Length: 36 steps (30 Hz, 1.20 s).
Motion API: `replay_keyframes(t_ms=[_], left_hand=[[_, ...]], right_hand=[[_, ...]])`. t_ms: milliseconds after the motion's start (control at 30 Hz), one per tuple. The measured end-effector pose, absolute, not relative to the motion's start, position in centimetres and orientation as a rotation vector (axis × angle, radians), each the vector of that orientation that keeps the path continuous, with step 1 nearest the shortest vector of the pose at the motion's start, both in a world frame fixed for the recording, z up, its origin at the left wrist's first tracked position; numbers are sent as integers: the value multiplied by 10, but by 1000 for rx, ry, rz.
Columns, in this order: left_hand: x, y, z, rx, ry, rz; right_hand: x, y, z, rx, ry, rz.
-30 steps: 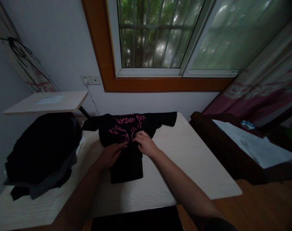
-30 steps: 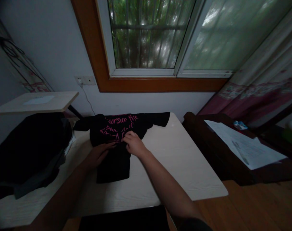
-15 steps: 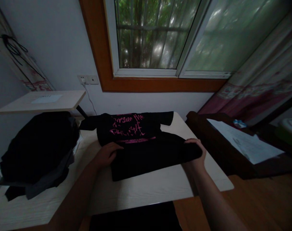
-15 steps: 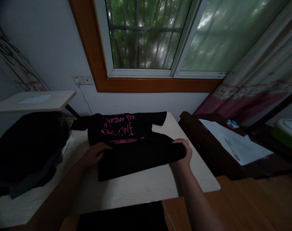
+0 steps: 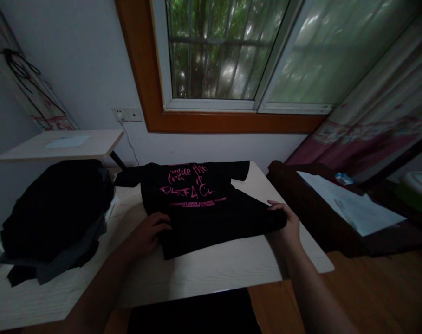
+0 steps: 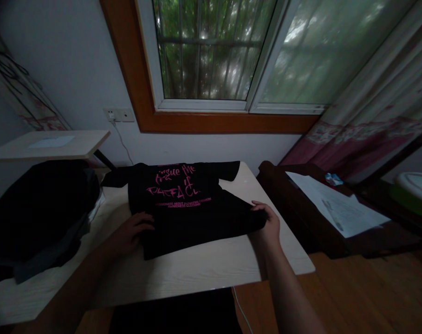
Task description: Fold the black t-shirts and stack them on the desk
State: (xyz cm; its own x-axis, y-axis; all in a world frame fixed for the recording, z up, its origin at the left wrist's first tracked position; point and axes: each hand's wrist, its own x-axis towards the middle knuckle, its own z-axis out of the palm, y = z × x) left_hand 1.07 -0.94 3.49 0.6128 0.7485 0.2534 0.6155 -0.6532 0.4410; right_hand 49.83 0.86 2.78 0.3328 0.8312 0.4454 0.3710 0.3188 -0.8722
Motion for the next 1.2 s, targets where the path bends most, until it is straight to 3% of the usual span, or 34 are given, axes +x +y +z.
replay_keyframes(t_ms=[167,467,800,900,1000,1100,1200], left_hand=[[4,-7,25,2632,1150,674],[-55,-15,53,2133,1392,1149],[-89,-60,100,1722,1495,324],[-84,-66,99,1486,1427,164],[-84,-59,86,1379,1531,162],[-90,-40,68,1631,1756,290],[-94,-20,48,2020,1926,426]], right_hand=[[482,6,57,-1133,-879,776],[506,-8,70,-1228,-1393,985],[497,-9,90,-1221,-1725,1744],[495,0,83,-1361,-1702,1642],[492,15,69,-1498,-1728,1264],[487,31,52,-1640,-1805,805],[478,43,37,-1787,-1847,537]])
